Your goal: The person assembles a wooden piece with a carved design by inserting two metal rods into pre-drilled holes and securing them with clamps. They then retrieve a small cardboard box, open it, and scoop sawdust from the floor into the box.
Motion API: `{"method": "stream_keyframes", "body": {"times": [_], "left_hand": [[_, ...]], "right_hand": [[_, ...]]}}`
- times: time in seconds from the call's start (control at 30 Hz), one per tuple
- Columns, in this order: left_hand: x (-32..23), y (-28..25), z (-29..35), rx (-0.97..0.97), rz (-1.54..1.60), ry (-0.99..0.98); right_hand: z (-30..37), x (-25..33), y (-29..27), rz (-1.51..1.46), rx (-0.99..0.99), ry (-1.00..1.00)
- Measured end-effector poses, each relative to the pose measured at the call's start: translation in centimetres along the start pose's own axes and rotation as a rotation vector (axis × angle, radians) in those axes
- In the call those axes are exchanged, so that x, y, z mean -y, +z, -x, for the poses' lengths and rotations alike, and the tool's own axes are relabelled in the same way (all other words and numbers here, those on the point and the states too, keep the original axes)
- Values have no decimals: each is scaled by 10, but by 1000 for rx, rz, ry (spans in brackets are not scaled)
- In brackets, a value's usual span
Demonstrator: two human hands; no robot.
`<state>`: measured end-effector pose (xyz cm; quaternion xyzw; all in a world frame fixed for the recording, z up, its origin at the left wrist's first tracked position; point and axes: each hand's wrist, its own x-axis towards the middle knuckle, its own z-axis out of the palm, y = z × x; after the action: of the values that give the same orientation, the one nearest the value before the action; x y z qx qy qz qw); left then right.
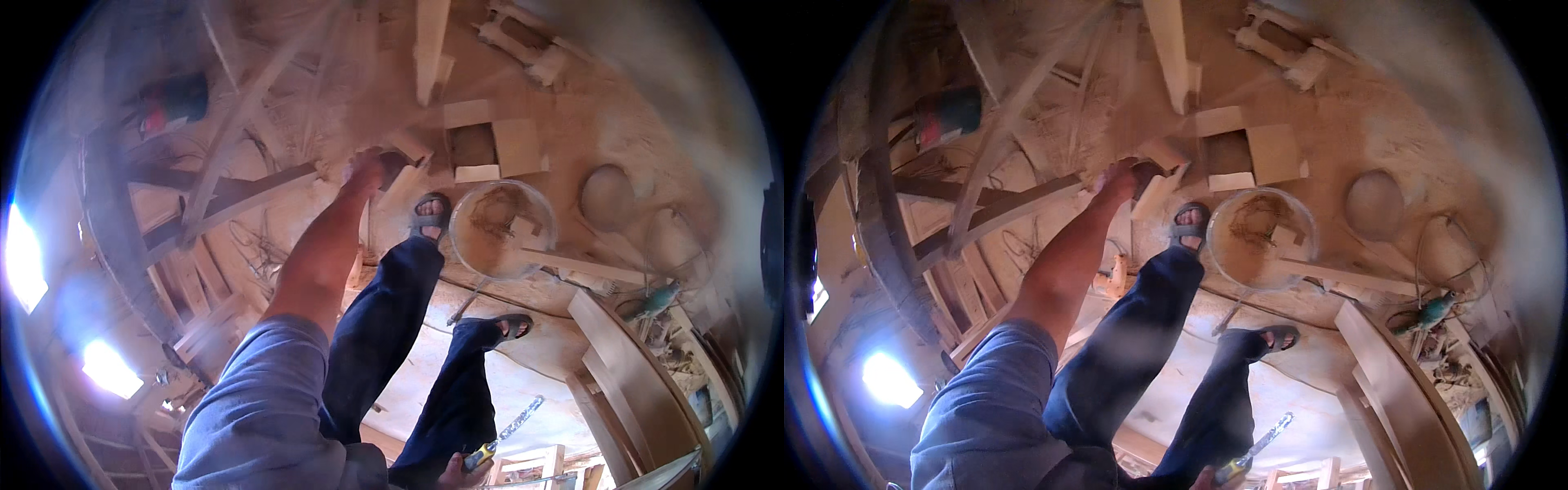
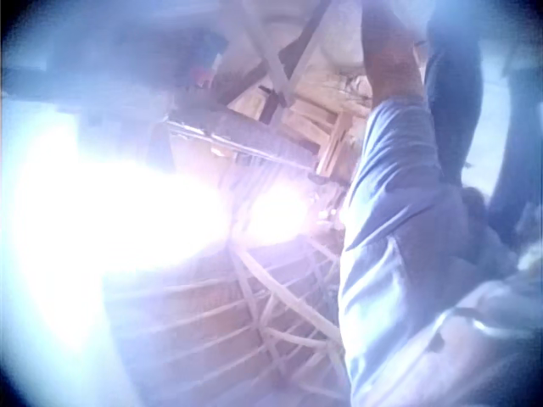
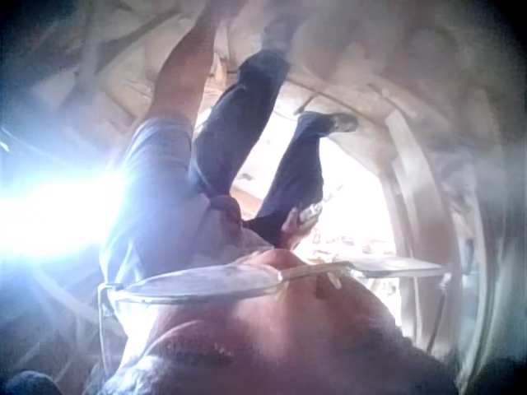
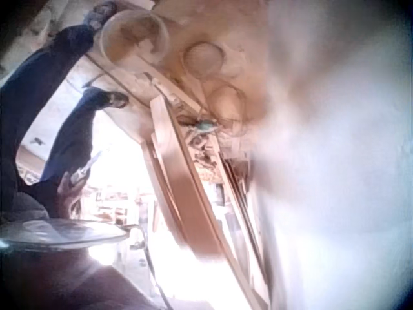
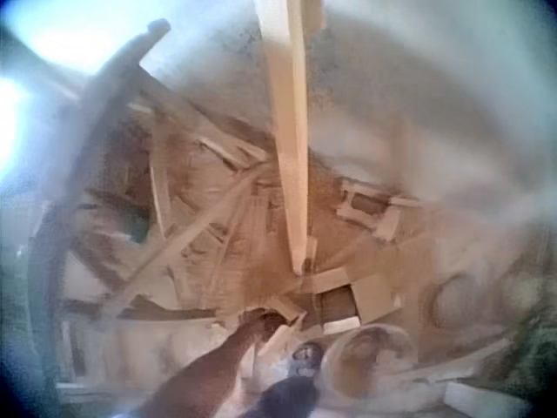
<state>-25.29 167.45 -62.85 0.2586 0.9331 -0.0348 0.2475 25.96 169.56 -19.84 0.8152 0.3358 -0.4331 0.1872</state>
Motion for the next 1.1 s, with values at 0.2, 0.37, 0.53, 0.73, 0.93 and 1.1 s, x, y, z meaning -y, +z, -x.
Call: {"method": "stream_keyframes", "body": {"times": [0.2,0.37,0.53,0.73,0.93,1.1], "left_hand": [[-28,-37,2,75,312,-162],[-34,-35,19,-554,163,-45],[-190,-41,43,39,437,298],[-230,-22,38,380,-77,177],[-218,-77,90,290,-266,497],[-243,-158,200,61,-22,757]], "right_hand": [[-4,-11,5,-93,-11,-141],[-7,-20,-4,82,-2,-192],[-8,-32,3,-2,-30,-125],[-5,-54,1,33,-49,-78],[-51,-52,31,-259,-86,-273],[-115,67,49,-928,375,-226]]}}
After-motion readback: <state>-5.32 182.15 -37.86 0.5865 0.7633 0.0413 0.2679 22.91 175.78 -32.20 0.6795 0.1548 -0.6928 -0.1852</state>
